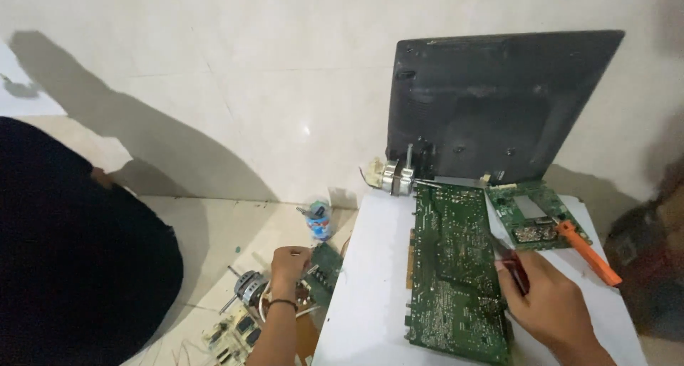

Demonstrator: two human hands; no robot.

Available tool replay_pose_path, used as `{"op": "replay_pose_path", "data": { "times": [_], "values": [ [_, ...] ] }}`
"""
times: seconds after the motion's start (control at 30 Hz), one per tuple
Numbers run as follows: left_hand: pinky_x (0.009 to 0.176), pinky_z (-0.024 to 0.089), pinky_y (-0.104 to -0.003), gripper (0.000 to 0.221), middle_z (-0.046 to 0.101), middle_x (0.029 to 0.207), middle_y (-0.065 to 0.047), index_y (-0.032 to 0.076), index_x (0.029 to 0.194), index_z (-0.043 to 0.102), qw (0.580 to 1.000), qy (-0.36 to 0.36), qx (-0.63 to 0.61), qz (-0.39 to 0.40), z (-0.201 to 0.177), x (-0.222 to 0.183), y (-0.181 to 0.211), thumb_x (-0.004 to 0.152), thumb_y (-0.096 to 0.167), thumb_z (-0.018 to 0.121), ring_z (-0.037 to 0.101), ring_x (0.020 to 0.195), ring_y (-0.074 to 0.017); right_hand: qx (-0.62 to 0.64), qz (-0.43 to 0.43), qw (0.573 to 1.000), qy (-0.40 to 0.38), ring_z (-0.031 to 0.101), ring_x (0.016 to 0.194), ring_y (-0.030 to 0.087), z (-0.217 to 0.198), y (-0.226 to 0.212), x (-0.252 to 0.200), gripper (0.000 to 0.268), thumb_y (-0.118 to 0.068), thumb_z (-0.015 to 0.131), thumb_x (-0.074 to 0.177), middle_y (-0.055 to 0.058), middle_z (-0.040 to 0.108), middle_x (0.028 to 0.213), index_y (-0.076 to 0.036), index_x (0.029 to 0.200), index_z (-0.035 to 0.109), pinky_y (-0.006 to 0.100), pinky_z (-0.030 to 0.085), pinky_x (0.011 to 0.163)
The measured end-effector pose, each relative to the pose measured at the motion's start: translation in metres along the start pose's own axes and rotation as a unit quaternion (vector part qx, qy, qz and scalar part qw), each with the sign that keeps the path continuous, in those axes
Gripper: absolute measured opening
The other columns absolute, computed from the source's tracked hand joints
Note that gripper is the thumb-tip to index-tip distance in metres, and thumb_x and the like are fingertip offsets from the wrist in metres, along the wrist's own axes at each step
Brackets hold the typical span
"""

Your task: Using a utility knife to scrape and remove components or traces from a printed circuit board.

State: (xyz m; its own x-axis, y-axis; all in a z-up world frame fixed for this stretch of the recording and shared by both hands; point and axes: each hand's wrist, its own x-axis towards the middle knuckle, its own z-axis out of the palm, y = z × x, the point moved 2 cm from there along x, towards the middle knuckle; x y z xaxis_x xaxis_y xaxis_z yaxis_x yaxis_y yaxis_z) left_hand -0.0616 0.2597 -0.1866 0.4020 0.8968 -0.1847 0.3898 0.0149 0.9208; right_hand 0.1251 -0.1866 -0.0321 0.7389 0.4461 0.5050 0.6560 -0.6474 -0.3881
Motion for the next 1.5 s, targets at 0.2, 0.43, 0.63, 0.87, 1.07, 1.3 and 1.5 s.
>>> {"op": "replay_pose_path", "data": {
  "times": [0.2, 0.43, 0.63, 0.87, 1.07, 1.3, 1.5],
  "values": [
    [0.068, 0.058, -0.029, 0.045, 0.075, 0.075, -0.012, -0.004, 0.122, 0.070, 0.996, 0.074, -0.008, 0.052, 0.013, 0.049, 0.087, 0.088, 0.025, 0.077, 0.072, 0.066, -0.0187, -0.042, 0.052, 0.992, -0.102, 0.072, 0.062, 0.021, -0.003, -0.014, 0.008, 0.029, -0.037, 0.063, 0.091, 0.003, 0.077, 0.084, -0.015, 0.109, 0.067, 0.034, 0.056, 0.061],
    [0.062, 0.055, -0.028, 0.031, 0.073, 0.075, -0.011, -0.006, 0.110, 0.071, 0.998, 0.033, -0.020, 0.041, 0.022, 0.001, 0.133, 0.095, 0.020, 0.066, 0.067, 0.062, -0.0165, -0.006, 0.040, 0.998, -0.043, 0.070, 0.068, 0.027, -0.003, -0.010, 0.008, 0.030, -0.031, 0.067, 0.088, 0.007, 0.076, 0.087, -0.011, 0.111, 0.069, 0.038, 0.055, 0.064],
    [0.065, 0.057, -0.030, 0.028, 0.074, 0.090, -0.010, 0.004, 0.119, 0.070, 0.969, -0.103, -0.071, 0.213, 0.077, -0.070, 0.194, 0.093, 0.009, 0.063, 0.070, 0.071, -0.0180, 0.030, 0.015, 0.999, 0.002, 0.064, 0.061, 0.026, -0.015, -0.008, 0.008, 0.028, -0.027, 0.070, 0.087, 0.008, 0.071, 0.080, -0.008, 0.108, 0.070, 0.038, 0.051, 0.059],
    [0.085, 0.056, -0.032, 0.023, 0.080, 0.099, -0.004, 0.013, 0.104, 0.080, 0.812, -0.381, 0.145, 0.418, 0.134, -0.220, 0.236, 0.082, 0.018, 0.080, 0.072, 0.085, -0.0187, 0.025, -0.008, 0.998, 0.052, 0.063, 0.060, 0.025, -0.044, 0.006, 0.001, 0.028, -0.025, 0.071, 0.086, 0.008, 0.072, 0.084, -0.006, 0.106, 0.069, 0.036, 0.050, 0.058],
    [0.102, 0.044, -0.038, 0.026, 0.069, 0.109, -0.002, 0.020, 0.105, 0.082, 0.765, -0.340, 0.203, 0.509, 0.155, -0.220, 0.201, 0.079, 0.020, 0.083, 0.053, 0.110, -0.0248, -0.030, 0.120, 0.972, -0.198, 0.072, 0.069, 0.014, -0.074, 0.019, -0.027, 0.029, -0.045, 0.069, 0.084, -0.005, 0.077, 0.086, -0.025, 0.103, 0.075, 0.031, 0.057, 0.067],
    [0.108, 0.042, -0.039, 0.025, 0.066, 0.113, -0.004, 0.019, 0.106, 0.081, 0.762, -0.336, 0.199, 0.517, 0.149, -0.226, 0.204, 0.081, 0.017, 0.080, 0.051, 0.119, -0.0253, -0.169, 0.052, 0.942, -0.285, 0.080, 0.084, 0.007, -0.045, 0.070, -0.082, 0.045, -0.061, 0.063, 0.087, -0.016, 0.078, 0.105, -0.036, 0.124, 0.063, 0.025, 0.065, 0.072],
    [0.104, 0.047, -0.036, 0.028, 0.070, 0.107, -0.001, 0.014, 0.107, 0.079, 0.762, -0.378, 0.165, 0.500, 0.152, -0.233, 0.203, 0.083, 0.002, 0.073, 0.058, 0.116, -0.0226, -0.234, 0.164, 0.913, -0.292, 0.077, 0.082, 0.014, -0.057, 0.025, -0.071, 0.043, -0.070, 0.046, 0.090, -0.014, 0.075, 0.104, -0.039, 0.108, 0.070, 0.031, 0.061, 0.075]
  ]
}}
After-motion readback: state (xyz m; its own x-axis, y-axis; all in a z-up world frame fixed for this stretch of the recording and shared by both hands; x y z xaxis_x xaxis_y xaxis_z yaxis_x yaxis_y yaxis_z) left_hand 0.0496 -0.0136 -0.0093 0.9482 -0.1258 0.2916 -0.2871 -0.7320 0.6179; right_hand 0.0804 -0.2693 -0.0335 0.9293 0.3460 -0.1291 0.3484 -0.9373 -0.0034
